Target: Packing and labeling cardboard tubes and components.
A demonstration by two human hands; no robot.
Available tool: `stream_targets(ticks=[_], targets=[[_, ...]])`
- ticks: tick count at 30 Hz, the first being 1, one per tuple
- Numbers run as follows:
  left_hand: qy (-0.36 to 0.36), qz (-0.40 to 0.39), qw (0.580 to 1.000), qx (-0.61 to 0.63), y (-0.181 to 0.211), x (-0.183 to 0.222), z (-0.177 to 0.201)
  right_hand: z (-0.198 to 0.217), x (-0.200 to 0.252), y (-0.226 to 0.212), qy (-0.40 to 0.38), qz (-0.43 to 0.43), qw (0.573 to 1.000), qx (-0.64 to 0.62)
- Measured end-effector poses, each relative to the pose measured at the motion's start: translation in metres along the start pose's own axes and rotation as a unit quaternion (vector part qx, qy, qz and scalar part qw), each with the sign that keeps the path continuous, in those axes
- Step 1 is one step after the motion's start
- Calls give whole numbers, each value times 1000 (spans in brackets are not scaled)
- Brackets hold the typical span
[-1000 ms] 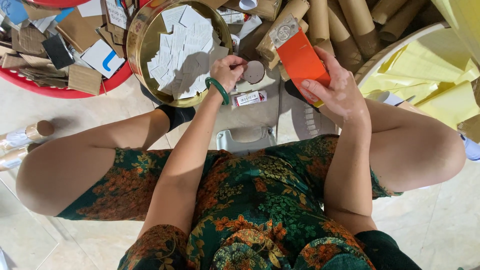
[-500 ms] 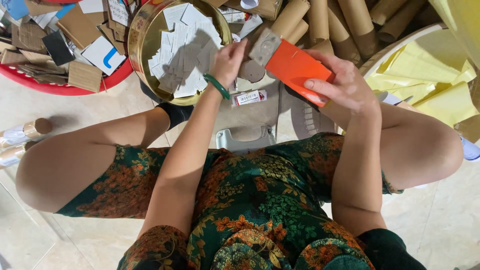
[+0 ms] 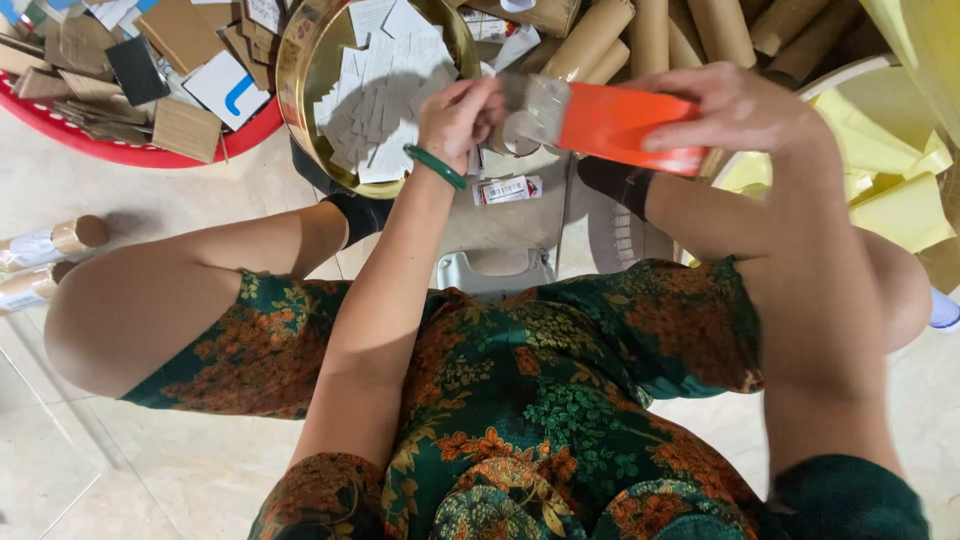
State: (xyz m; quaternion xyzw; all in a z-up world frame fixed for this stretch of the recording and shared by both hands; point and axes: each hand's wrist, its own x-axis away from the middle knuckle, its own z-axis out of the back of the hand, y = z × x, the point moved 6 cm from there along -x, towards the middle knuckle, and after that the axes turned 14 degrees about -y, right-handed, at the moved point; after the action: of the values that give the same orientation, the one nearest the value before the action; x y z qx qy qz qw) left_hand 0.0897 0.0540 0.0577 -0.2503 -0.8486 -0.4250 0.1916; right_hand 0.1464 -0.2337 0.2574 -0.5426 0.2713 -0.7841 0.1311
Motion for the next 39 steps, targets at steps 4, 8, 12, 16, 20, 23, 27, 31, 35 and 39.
stream_targets(ticks=[4, 8, 12, 16, 20, 23, 27, 31, 35, 39], targets=[[83, -4, 996, -45, -37, -7, 66, 22, 14, 70, -25, -90, 993, 75], [130, 44, 990, -26, -45, 17, 34, 12, 1, 70, -32, -142, 982, 122], [145, 50, 988, -29, -68, 13, 50, -7, -24, 71, -32, -166, 969, 178], [124, 69, 987, -76, -118, -12, 84, -29, -50, 52, -44, -142, 962, 228], [127, 48, 985, -108, -142, -35, 91, -49, -74, 54, -6, -60, 970, 235], [215, -78, 845, -484, -108, -32, 72, -56, -76, 48, -14, -87, 976, 197], [170, -149, 763, -606, -59, -13, 17, -51, -74, 59, 41, -57, 977, 200], [140, -103, 832, -526, -121, -32, 39, -47, -68, 49, 64, -50, 988, 132], [143, -169, 852, -474, -98, 0, -13, -50, -77, 53, 67, -23, 982, 177], [115, -264, 809, -512, -82, 4, -37, -60, -78, 55, 17, -61, 984, 168]])
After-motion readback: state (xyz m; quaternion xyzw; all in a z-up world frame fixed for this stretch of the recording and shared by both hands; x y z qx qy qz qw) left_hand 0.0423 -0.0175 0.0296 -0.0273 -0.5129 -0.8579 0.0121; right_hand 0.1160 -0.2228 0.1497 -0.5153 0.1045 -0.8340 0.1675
